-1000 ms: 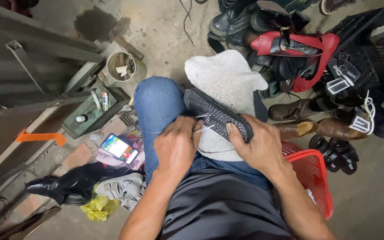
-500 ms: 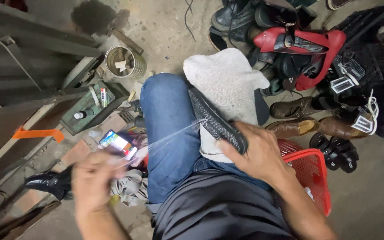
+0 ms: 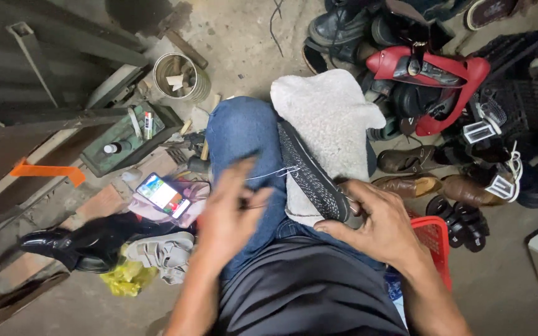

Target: The person sits on the floor and sews a black slip-on shoe using a needle and white thread. They repeatedly pull the thread through the shoe's sole and upper, tightening the stitches while holding the shoe on their lap.

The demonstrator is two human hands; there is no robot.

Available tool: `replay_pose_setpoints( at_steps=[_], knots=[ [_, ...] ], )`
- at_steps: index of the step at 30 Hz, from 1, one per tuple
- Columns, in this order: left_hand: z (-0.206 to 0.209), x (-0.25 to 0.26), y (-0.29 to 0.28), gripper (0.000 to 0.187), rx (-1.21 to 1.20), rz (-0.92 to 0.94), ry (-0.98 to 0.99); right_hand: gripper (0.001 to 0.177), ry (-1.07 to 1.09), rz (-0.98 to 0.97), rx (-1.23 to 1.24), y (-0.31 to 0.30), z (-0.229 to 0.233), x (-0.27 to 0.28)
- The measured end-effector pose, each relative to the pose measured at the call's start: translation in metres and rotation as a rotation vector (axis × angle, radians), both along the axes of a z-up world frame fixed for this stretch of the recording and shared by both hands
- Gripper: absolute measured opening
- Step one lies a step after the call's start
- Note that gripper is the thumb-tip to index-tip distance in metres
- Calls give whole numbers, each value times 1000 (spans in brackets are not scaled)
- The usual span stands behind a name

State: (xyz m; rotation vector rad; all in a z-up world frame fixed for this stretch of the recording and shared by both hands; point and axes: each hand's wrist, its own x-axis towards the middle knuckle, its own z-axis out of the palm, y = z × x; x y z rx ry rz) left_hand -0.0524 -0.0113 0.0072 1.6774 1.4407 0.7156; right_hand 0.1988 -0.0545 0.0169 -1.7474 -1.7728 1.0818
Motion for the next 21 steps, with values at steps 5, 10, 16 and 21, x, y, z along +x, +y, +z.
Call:
replay_pose_setpoints(
  at_steps=[5, 10, 16, 21],
  knots=[
    [-32, 27, -14, 12, 33, -86, 46, 48, -17, -56, -48, -4, -1, 2],
    [-32, 40, -20, 11, 199, -58, -3, 21, 165, -244, -246, -15, -53, 42],
    [-24, 46, -18, 14, 296, -32, -31, 26, -208, -461, 96, -3, -74, 78],
    [-24, 52, -16, 17, 286, -89, -49, 26, -228, -98, 496, 9, -42, 25]
  ],
)
